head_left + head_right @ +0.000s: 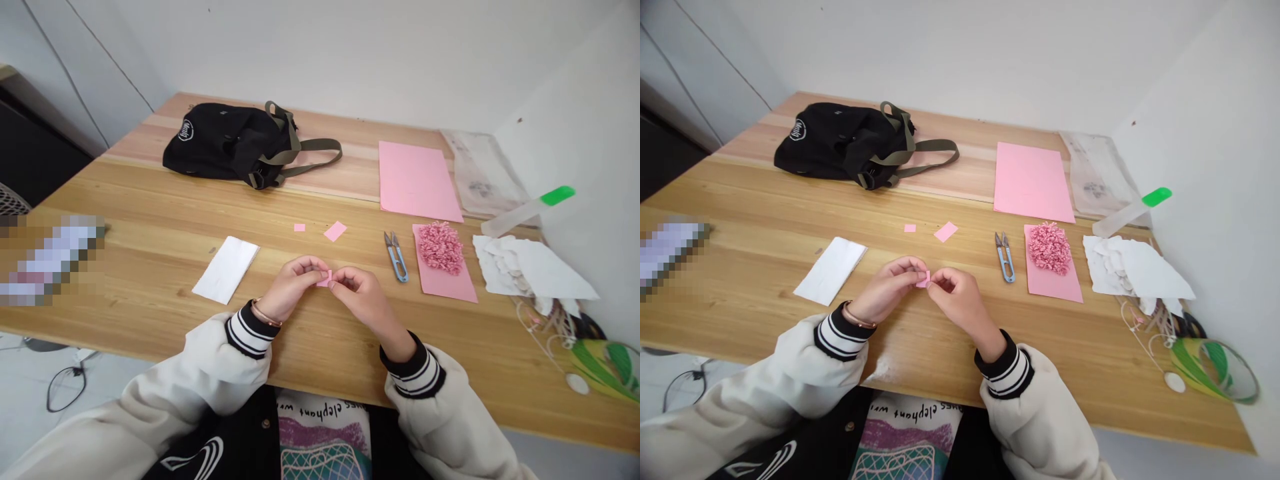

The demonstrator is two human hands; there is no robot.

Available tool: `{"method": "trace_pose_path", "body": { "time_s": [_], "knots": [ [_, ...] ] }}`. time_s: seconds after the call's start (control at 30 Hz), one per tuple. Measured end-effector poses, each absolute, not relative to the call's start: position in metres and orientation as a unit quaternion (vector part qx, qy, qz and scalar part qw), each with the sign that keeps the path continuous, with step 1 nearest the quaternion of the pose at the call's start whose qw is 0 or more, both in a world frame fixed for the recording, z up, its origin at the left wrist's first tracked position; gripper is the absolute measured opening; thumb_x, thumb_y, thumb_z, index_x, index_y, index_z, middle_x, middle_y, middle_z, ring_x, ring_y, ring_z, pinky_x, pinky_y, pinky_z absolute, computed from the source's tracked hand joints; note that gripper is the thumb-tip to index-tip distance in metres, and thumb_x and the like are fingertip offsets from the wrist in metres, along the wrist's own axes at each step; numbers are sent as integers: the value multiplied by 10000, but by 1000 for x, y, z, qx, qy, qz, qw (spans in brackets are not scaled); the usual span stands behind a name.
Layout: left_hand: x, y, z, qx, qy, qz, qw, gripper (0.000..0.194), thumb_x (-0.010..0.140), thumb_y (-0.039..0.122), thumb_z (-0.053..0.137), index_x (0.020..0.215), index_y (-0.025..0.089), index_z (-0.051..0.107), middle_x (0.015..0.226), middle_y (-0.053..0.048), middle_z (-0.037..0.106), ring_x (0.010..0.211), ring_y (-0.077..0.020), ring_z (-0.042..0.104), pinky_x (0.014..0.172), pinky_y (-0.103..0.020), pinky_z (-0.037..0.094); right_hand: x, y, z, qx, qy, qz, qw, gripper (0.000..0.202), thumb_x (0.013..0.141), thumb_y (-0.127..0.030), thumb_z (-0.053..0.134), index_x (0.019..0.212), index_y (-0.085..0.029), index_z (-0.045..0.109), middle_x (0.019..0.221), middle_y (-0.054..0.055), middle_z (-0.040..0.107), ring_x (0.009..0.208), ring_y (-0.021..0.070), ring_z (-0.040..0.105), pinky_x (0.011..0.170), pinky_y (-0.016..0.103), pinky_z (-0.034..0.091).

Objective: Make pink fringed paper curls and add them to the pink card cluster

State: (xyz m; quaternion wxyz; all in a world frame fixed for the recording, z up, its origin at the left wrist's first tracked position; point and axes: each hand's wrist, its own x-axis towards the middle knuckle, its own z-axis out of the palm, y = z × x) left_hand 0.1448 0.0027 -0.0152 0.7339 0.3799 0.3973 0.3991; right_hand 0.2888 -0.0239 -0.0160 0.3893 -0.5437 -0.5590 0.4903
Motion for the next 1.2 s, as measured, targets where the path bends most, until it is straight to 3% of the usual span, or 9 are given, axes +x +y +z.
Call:
{"method": "trace_pose_path", "body": {
  "time_s": [0.77,1.2],
  "knots": [
    [146,2,-15,385,399,402,728,145,608,194,738,706,124,657,715,-11,648,673,-94,549,686,-245,406,291,-24,-15,-547,-544,488,409,90,702,-240,555,647,-170,565,638,8,579,597,123,507,581,260,400],
    [146,2,-17,381,383,405,738,124,636,196,708,691,127,621,675,5,614,647,-85,535,650,-235,384,290,-24,-15,-541,-553,488,403,66,707,-214,551,658,-173,569,662,7,597,616,122,526,603,259,414]
  ]
}}
